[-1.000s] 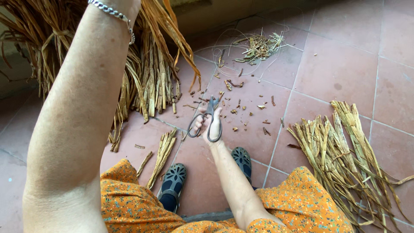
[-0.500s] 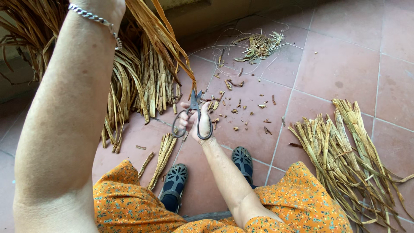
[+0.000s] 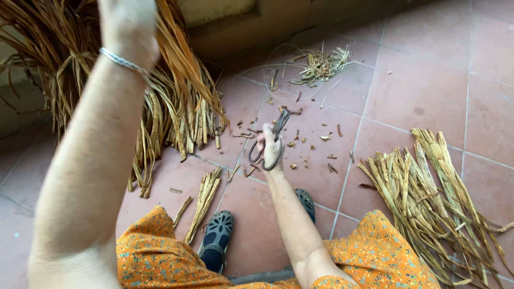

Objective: The person sits on a tiled floor and uses shears to cut bundles of dried plant stems into shorter pieces. They repeatedly pick up stems, trim them, and place the cut pieces into a pile on the floor.

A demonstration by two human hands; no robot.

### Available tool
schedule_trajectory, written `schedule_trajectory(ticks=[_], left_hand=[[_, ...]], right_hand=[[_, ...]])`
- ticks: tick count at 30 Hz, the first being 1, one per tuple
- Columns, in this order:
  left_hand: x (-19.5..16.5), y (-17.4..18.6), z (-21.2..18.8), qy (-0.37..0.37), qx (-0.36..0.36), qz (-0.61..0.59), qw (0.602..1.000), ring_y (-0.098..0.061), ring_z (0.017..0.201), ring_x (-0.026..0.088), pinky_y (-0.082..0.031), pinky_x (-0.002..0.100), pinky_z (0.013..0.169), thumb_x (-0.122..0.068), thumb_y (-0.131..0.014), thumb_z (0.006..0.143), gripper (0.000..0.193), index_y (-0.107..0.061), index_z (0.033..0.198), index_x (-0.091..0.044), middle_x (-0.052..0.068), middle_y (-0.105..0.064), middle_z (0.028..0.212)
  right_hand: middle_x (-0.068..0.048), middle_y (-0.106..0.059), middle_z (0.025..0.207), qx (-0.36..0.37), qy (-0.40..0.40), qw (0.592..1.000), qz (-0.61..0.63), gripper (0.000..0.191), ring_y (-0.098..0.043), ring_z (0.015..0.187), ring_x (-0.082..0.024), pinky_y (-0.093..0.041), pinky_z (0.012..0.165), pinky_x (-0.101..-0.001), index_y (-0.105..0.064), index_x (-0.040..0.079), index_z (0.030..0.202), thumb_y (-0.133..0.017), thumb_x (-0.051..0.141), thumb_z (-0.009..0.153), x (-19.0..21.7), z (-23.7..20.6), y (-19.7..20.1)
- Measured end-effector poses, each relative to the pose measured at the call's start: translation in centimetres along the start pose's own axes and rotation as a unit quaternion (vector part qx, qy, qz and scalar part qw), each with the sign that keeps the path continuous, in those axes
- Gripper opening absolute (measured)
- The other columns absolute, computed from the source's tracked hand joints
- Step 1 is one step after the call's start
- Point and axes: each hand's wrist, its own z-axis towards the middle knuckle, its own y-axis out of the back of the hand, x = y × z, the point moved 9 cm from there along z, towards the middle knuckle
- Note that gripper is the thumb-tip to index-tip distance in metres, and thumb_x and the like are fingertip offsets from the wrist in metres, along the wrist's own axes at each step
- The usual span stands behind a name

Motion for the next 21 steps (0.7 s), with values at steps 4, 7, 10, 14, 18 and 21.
schedule_trajectory(ticks=[4, 7, 10, 14, 18, 21], left_hand=[[-2.0, -6.4, -4.5, 0.011, 0.126, -0.077, 0.989, -0.066, 0.066, 0.012, -0.056, 0.029, 0.063, -0.015, -0.056, 0.107, 0.020, -0.057, 0.092, -0.002, 0.002, -0.062, 0.074], [-3.8, -9.3, -8.4, 0.004, 0.170, -0.133, 0.976, -0.057, 0.065, 0.013, -0.052, 0.029, 0.058, -0.025, -0.060, 0.115, 0.020, -0.048, 0.117, -0.009, 0.000, -0.055, 0.080], [-3.1, -11.8, -11.1, 0.074, 0.174, -0.196, 0.962, -0.055, 0.067, 0.011, -0.052, 0.029, 0.060, -0.029, -0.061, 0.111, 0.022, -0.050, 0.114, -0.010, -0.001, -0.053, 0.080], [-1.6, -13.5, -13.0, 0.133, 0.151, -0.257, 0.945, -0.056, 0.066, 0.012, -0.053, 0.028, 0.060, -0.032, -0.061, 0.110, 0.026, -0.047, 0.109, -0.009, 0.001, -0.055, 0.079], [-0.4, -14.0, -13.8, 0.169, 0.121, -0.270, 0.940, -0.058, 0.061, 0.012, -0.052, 0.029, 0.055, -0.035, -0.060, 0.105, 0.028, -0.044, 0.105, -0.012, 0.001, -0.058, 0.076], [-0.6, -14.1, -14.2, 0.158, 0.097, -0.277, 0.943, -0.055, 0.057, 0.012, -0.049, 0.029, 0.052, -0.036, -0.063, 0.106, 0.031, -0.043, 0.104, -0.013, 0.000, -0.056, 0.073]], right_hand=[[-0.004, -0.074, 0.087, 0.072, 0.153, 0.977, -0.126, 0.045, -0.053, 0.058, -0.003, -0.045, 0.050, -0.0205, -0.062, 0.003, 0.130, -0.072, 0.029, 0.095, 10.0, -0.8, -5.3], [-0.002, -0.074, 0.105, 0.154, 0.207, 0.956, -0.138, 0.059, -0.060, 0.076, -0.003, -0.051, 0.066, -0.0197, -0.056, 0.001, 0.138, -0.076, 0.032, 0.092, 15.3, -1.5, -9.8], [-0.001, -0.070, 0.117, 0.202, 0.232, 0.931, -0.194, 0.063, -0.060, 0.093, -0.003, -0.052, 0.083, -0.0194, -0.057, -0.002, 0.141, -0.082, 0.029, 0.092, 17.8, -2.1, -12.6], [-0.002, -0.068, 0.115, 0.257, 0.178, 0.943, -0.114, 0.062, -0.062, 0.103, -0.006, -0.054, 0.093, -0.0230, -0.058, -0.004, 0.139, -0.086, 0.026, 0.092, 17.8, -2.9, -13.2], [-0.006, -0.071, 0.116, 0.239, 0.096, 0.966, -0.029, 0.065, -0.066, 0.101, -0.010, -0.056, 0.089, -0.0260, -0.058, -0.006, 0.139, -0.084, 0.025, 0.088, 16.9, -3.2, -11.4], [-0.009, -0.070, 0.121, 0.223, 0.099, 0.969, -0.026, 0.066, -0.066, 0.106, -0.013, -0.057, 0.093, -0.0291, -0.055, -0.006, 0.140, -0.086, 0.017, 0.086, 16.6, -3.5, -11.1]])
